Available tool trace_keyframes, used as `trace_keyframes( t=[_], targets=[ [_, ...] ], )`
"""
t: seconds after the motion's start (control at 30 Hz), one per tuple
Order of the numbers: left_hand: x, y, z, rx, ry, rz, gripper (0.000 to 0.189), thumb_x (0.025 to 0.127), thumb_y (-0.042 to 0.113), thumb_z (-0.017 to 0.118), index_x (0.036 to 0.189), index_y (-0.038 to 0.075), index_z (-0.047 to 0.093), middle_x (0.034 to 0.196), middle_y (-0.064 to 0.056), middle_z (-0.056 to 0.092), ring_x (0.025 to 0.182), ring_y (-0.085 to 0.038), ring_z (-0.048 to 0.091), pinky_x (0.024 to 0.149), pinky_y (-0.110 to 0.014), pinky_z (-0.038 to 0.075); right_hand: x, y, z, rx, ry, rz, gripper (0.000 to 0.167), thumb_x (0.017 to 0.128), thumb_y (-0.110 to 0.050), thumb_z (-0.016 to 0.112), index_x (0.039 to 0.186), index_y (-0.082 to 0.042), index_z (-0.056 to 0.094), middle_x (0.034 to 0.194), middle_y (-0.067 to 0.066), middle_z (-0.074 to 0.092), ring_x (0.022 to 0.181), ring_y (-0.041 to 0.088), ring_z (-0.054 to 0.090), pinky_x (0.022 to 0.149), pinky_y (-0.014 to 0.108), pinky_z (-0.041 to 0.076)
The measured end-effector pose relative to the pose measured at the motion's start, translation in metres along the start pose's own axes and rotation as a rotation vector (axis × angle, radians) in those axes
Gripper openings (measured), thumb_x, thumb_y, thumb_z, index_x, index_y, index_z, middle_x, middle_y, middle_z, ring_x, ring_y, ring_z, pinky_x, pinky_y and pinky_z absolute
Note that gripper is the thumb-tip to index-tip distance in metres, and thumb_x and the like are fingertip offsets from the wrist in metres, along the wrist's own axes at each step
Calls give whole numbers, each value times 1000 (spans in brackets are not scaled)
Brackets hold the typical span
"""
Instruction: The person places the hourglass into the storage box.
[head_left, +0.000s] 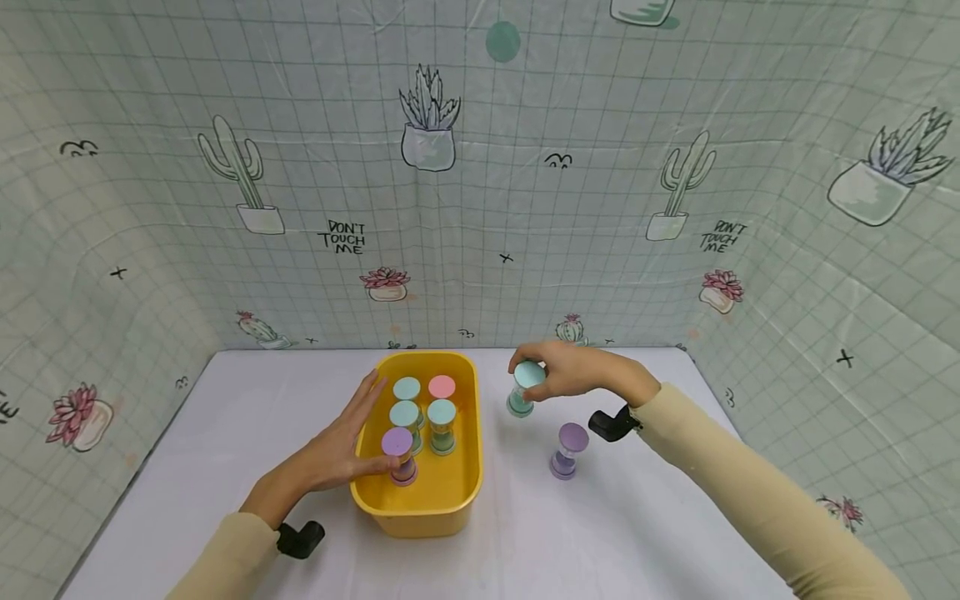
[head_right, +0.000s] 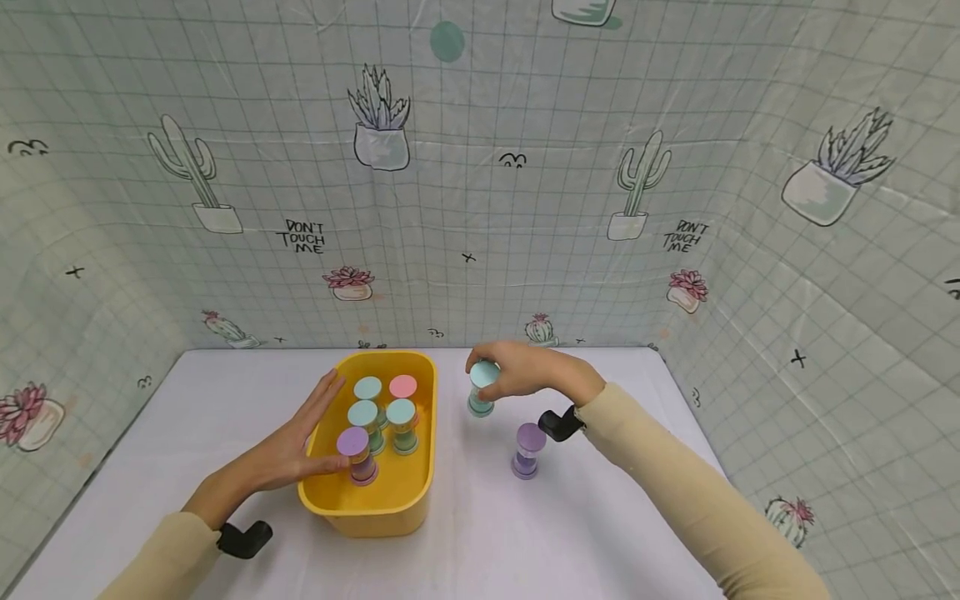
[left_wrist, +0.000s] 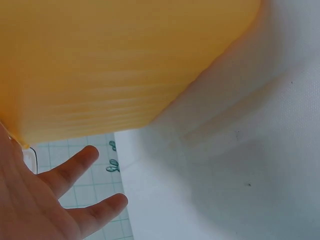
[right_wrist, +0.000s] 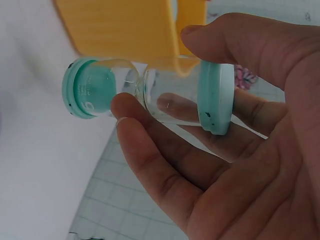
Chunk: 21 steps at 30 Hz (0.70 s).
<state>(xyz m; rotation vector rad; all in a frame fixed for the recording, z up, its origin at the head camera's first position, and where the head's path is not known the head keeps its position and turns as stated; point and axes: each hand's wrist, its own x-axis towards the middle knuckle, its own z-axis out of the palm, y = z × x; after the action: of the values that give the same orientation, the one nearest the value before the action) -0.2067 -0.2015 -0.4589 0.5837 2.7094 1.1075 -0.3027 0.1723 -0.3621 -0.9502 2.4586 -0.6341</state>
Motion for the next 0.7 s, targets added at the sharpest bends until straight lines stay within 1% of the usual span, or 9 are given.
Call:
trace_keyframes(
  t=[0.13,0.37,0.43,0.57,0.7],
  targets=[
    [0,0,0,3,3,0,118,81,60,75,167,16,7,174,-13,-7,156,-51,12,114,-78,26,1,-13,-10,6,-8,-23,37,92,-21,74,126,-11,64,115,9,68,84,17,63,75,27,56],
    [1,1,0,1,4,-3,119,81,60,75,167,16,7,175,-12,-7,156,-51,12,114,-78,26,4,-41,-28,-4,-3,-66,39,93,-21,73,130,-13,66,115,9,70,81,17,66,73,27,57],
    [1,2,0,-1,3,-8,119,81,60,75,167,17,6,175,-12,-7,157,-51,12,114,-78,26,6,-49,-32,9,-4,-87,40,93,-20,74,131,-12,65,116,9,70,81,18,66,74,27,57],
    [1,2,0,-7,-3,-16,119,81,60,75,167,18,5,175,-11,-8,157,-51,11,114,-78,25,12,-68,-35,-13,-11,-109,41,93,-22,74,132,-13,66,116,7,70,83,18,66,75,27,58],
    [0,2,-1,-8,-9,-17,119,82,60,75,168,19,4,175,-11,-9,157,-51,9,114,-78,24,20,-84,-33,-53,-31,-118,40,93,-25,74,131,-15,66,114,5,70,83,18,67,75,27,58]
  ],
)
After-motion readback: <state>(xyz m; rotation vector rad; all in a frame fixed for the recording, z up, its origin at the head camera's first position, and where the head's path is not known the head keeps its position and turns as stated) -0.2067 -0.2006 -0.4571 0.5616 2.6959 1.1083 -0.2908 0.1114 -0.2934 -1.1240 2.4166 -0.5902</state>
